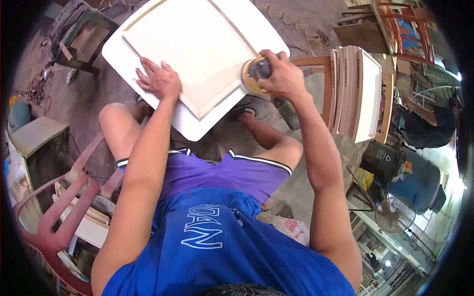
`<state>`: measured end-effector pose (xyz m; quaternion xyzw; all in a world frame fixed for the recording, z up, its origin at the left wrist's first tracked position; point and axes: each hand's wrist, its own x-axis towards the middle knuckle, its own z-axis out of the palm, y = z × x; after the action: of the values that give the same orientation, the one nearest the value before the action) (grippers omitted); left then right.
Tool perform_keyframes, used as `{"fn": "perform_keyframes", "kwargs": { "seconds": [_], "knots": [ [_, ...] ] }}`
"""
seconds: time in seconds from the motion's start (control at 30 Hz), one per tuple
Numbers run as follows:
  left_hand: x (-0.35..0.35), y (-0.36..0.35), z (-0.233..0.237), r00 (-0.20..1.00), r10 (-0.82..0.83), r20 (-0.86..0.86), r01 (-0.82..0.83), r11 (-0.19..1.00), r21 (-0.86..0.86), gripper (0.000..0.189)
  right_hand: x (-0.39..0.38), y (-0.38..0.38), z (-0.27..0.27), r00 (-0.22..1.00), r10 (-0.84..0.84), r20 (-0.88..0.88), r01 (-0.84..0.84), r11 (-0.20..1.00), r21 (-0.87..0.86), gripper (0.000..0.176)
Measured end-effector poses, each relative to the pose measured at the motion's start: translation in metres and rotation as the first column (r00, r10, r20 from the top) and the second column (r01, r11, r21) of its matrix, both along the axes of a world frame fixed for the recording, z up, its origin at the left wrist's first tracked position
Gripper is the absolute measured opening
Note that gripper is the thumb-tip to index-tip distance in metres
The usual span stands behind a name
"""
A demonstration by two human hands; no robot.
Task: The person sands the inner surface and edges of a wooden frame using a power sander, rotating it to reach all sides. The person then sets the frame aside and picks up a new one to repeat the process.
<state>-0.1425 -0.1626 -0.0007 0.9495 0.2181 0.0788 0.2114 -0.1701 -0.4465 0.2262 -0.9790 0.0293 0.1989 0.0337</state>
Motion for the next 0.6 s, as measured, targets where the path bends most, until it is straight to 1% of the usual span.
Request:
{"fn": "perform_keyframes", "kwargs": {
  "seconds": [0.03, 0.07, 0.13, 0.17, 0.23, 0.27, 0.33, 0.37, 0.43, 0.53, 0.57, 0.6],
  "knots": [
    [0.0, -0.001, 0.0, 1.0, 0.006, 0.002, -0.006, 1.0, 0.011, 0.076, -0.001, -0.008, -0.003, 0.999, -0.029, 0.021, 0.029, 0.999, 0.022, 0.075],
    [0.001, 0.0, 0.0, 1.0, 0.009, -0.005, -0.009, 1.0, 0.017, 0.076, 0.0, -0.015, -0.007, 1.0, -0.022, 0.014, 0.022, 0.999, 0.034, 0.075],
    [0.0, 0.001, 0.002, 1.0, -0.006, -0.017, 0.006, 1.0, 0.007, 0.077, 0.0, -0.029, -0.019, 0.987, -0.06, 0.148, 0.054, 0.998, 0.042, 0.073],
    [-0.001, 0.0, 0.002, 1.0, -0.015, -0.025, 0.015, 1.0, 0.017, 0.077, 0.004, -0.034, -0.023, 0.979, -0.104, 0.176, 0.101, 0.995, 0.025, 0.073],
    [0.001, 0.0, 0.005, 1.0, -0.011, 0.007, 0.011, 1.0, -0.019, 0.077, 0.015, -0.04, -0.023, 0.969, -0.156, 0.193, 0.153, 0.988, 0.031, 0.074],
    [0.001, 0.0, 0.006, 1.0, -0.013, -0.011, 0.013, 0.999, -0.034, 0.077, 0.013, -0.038, -0.025, 0.969, -0.16, 0.187, 0.155, 0.987, 0.041, 0.074],
    [0.001, 0.0, 0.006, 1.0, -0.016, -0.007, 0.016, 1.0, -0.02, 0.077, 0.011, -0.029, -0.025, 0.973, -0.076, 0.218, 0.077, 0.997, 0.004, 0.074],
    [0.001, 0.0, 0.006, 1.0, -0.017, -0.002, 0.017, 1.0, -0.017, 0.077, 0.005, -0.021, -0.026, 0.974, -0.076, 0.215, 0.075, 0.997, 0.01, 0.074],
    [0.001, -0.001, 0.008, 1.0, -0.015, -0.004, 0.015, 0.999, -0.03, 0.076, -0.018, 0.011, -0.02, 0.987, 0.001, 0.162, -0.003, 1.0, 0.01, 0.072],
    [0.002, -0.002, 0.008, 1.0, 0.004, 0.0, -0.004, 1.0, -0.009, 0.076, -0.05, 0.066, -0.005, 0.995, 0.046, 0.088, -0.052, 0.996, 0.065, 0.069],
    [0.002, -0.001, 0.011, 1.0, -0.005, -0.008, 0.004, 1.0, -0.029, 0.076, -0.06, 0.081, -0.003, 0.995, 0.07, 0.07, -0.077, 0.993, 0.094, 0.068],
    [0.0, 0.0, 0.012, 1.0, -0.017, -0.018, 0.016, 0.999, -0.05, 0.077, -0.068, 0.094, -0.003, 0.99, 0.117, 0.078, -0.126, 0.986, 0.111, 0.057]
  ]
}}
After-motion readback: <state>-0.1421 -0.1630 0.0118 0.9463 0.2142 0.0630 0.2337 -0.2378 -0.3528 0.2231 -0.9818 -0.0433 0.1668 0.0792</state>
